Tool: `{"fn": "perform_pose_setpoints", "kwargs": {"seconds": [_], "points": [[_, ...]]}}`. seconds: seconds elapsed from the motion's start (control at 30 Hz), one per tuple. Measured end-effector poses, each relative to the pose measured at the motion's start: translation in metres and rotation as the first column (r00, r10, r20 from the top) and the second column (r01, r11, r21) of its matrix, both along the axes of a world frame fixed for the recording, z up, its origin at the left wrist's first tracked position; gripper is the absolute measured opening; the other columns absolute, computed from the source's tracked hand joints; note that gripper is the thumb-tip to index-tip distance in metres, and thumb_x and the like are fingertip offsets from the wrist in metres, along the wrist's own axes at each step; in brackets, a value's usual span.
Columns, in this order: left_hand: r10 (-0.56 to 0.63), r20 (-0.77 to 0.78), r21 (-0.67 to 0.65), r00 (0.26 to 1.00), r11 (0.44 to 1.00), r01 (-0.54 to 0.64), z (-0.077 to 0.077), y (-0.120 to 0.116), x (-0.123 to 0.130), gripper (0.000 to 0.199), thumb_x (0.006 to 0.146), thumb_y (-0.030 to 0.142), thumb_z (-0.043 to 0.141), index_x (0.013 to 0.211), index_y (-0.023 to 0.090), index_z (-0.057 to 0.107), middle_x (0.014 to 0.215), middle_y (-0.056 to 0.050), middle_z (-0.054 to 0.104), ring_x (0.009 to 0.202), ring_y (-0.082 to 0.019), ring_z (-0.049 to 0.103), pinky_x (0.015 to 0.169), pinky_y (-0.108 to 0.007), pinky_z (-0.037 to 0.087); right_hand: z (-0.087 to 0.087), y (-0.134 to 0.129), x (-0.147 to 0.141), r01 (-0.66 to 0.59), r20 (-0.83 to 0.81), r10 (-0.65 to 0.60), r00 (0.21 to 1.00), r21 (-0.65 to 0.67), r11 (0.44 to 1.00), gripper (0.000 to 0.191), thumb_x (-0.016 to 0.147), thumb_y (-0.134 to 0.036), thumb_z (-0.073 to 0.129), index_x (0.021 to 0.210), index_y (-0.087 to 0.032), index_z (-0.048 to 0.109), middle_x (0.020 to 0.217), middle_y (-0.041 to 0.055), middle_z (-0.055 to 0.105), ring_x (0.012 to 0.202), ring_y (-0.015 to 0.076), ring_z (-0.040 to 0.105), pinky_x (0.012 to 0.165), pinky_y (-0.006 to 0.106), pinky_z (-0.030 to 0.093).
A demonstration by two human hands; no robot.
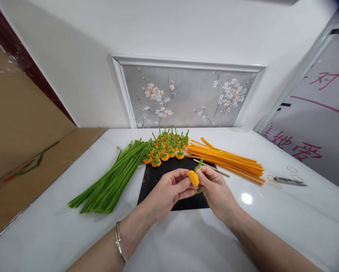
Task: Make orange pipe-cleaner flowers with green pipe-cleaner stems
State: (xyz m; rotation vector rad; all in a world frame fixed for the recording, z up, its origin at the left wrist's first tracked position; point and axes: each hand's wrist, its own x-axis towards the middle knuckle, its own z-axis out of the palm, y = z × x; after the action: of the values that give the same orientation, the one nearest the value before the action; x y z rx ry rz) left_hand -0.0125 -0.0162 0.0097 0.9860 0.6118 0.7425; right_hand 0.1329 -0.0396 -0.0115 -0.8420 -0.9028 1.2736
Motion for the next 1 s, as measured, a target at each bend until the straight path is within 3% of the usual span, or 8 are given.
{"fn": "perform_pose_setpoints", "kwargs": {"seconds": [0.13, 0.27, 0.4, 0.5, 0.63, 0.73, 0.83, 1.0], "points": [[0.07, 0.081, -0.125, 0.994, 0.99, -0.059, 0.002, -0.005, 0.003, 0.022, 0.074, 0.018, 0.073, 0.092, 0.018, 0.06, 0.092, -0.002, 0.063, 0.087, -0.012, 0.064, 0.084, -0.026, 0.052, 0.004, -0.001, 0.001, 0.076, 0.187, -0.101, 0.977, 0.137, 0.988, 0.023, 0.08, -0.034, 0.066, 0.066, -0.018, 0.057, 0.068, -0.0027, 0.049, 0.065, 0.0111, 0.042, 0.061, 0.024, 0.035], [0.166, -0.035, 0.227, 0.985, 0.962, -0.154, 0.0, -0.003, 0.004, 0.017, 0.077, 0.014, 0.067, 0.091, 0.018, 0.059, 0.091, -0.001, 0.061, 0.084, -0.011, 0.061, 0.079, -0.024, 0.051, 0.003, -0.001, 0.001, 0.055, 0.136, -0.063, 0.989, 0.058, 0.997, 0.023, 0.078, -0.037, 0.068, 0.068, -0.019, 0.058, 0.065, -0.0033, 0.045, 0.059, 0.0097, 0.036, 0.055, 0.023, 0.03], [0.347, -0.195, 0.802, 0.917, 0.594, -0.054, 0.001, 0.001, -0.003, 0.019, 0.083, 0.008, 0.051, 0.096, 0.019, 0.061, 0.093, -0.004, 0.061, 0.087, -0.015, 0.058, 0.079, -0.027, 0.048, 0.0, 0.001, 0.003, -0.111, -0.077, 0.101, 0.992, -0.142, 0.984, 0.025, 0.07, -0.037, 0.074, 0.067, -0.016, 0.061, 0.063, -0.0031, 0.045, 0.054, 0.0067, 0.028, 0.047, 0.022, 0.021], [0.363, -0.242, 0.916, 0.9, 0.39, 0.089, 0.001, 0.003, -0.007, 0.026, 0.086, 0.006, 0.044, 0.099, 0.019, 0.062, 0.098, -0.006, 0.062, 0.092, -0.016, 0.057, 0.084, -0.029, 0.047, -0.001, 0.002, 0.004, -0.219, -0.164, 0.182, 0.97, -0.247, 0.944, 0.024, 0.062, -0.03, 0.08, 0.063, -0.015, 0.061, 0.06, -0.0038, 0.043, 0.052, 0.0058, 0.029, 0.045, 0.02, 0.02], [0.356, -0.282, 0.749, 0.891, 0.662, -0.028, -0.004, 0.007, -0.004, 0.023, 0.081, 0.01, 0.052, 0.102, 0.018, 0.057, 0.095, -0.005, 0.063, 0.087, -0.016, 0.06, 0.078, -0.029, 0.05, -0.001, 0.005, 0.007, -0.2, -0.09, 0.182, 0.979, -0.273, 0.941, 0.027, 0.067, -0.039, 0.076, 0.072, -0.017, 0.062, 0.066, -0.0019, 0.051, 0.058, 0.0085, 0.042, 0.051, 0.021, 0.033], [0.298, -0.217, 0.532, 0.93, 0.835, -0.143, -0.004, 0.011, -0.002, 0.014, 0.079, 0.017, 0.058, 0.092, 0.015, 0.056, 0.085, -0.004, 0.061, 0.077, -0.014, 0.06, 0.073, -0.029, 0.052, 0.001, 0.008, 0.012, 0.084, 0.207, -0.06, 0.976, -0.109, 0.99, 0.034, 0.073, -0.049, 0.07, 0.088, -0.02, 0.062, 0.087, 0.0026, 0.061, 0.082, 0.0154, 0.054, 0.07, 0.026, 0.043], [0.336, -0.184, 0.487, 0.924, 0.847, -0.212, -0.002, 0.012, -0.001, 0.014, 0.077, 0.02, 0.061, 0.089, 0.014, 0.057, 0.081, -0.003, 0.061, 0.072, -0.012, 0.059, 0.071, -0.028, 0.052, 0.006, 0.007, 0.016, 0.237, 0.387, -0.237, 0.891, 0.048, 0.97, 0.038, 0.073, -0.052, 0.068, 0.095, -0.021, 0.06, 0.089, 0.0038, 0.062, 0.082, 0.0175, 0.055, 0.07, 0.029, 0.044], [0.299, -0.193, 0.492, 0.934, 0.854, -0.171, 0.003, 0.006, 0.001, 0.016, 0.077, 0.024, 0.064, 0.089, 0.014, 0.062, 0.087, -0.005, 0.064, 0.081, -0.014, 0.061, 0.077, -0.028, 0.052, 0.01, 0.001, 0.012, 0.047, 0.479, -0.073, 0.875, 0.066, 0.997, 0.033, 0.074, -0.047, 0.069, 0.09, -0.019, 0.062, 0.083, 0.0044, 0.062, 0.071, 0.0164, 0.056, 0.061, 0.028, 0.046]]}}
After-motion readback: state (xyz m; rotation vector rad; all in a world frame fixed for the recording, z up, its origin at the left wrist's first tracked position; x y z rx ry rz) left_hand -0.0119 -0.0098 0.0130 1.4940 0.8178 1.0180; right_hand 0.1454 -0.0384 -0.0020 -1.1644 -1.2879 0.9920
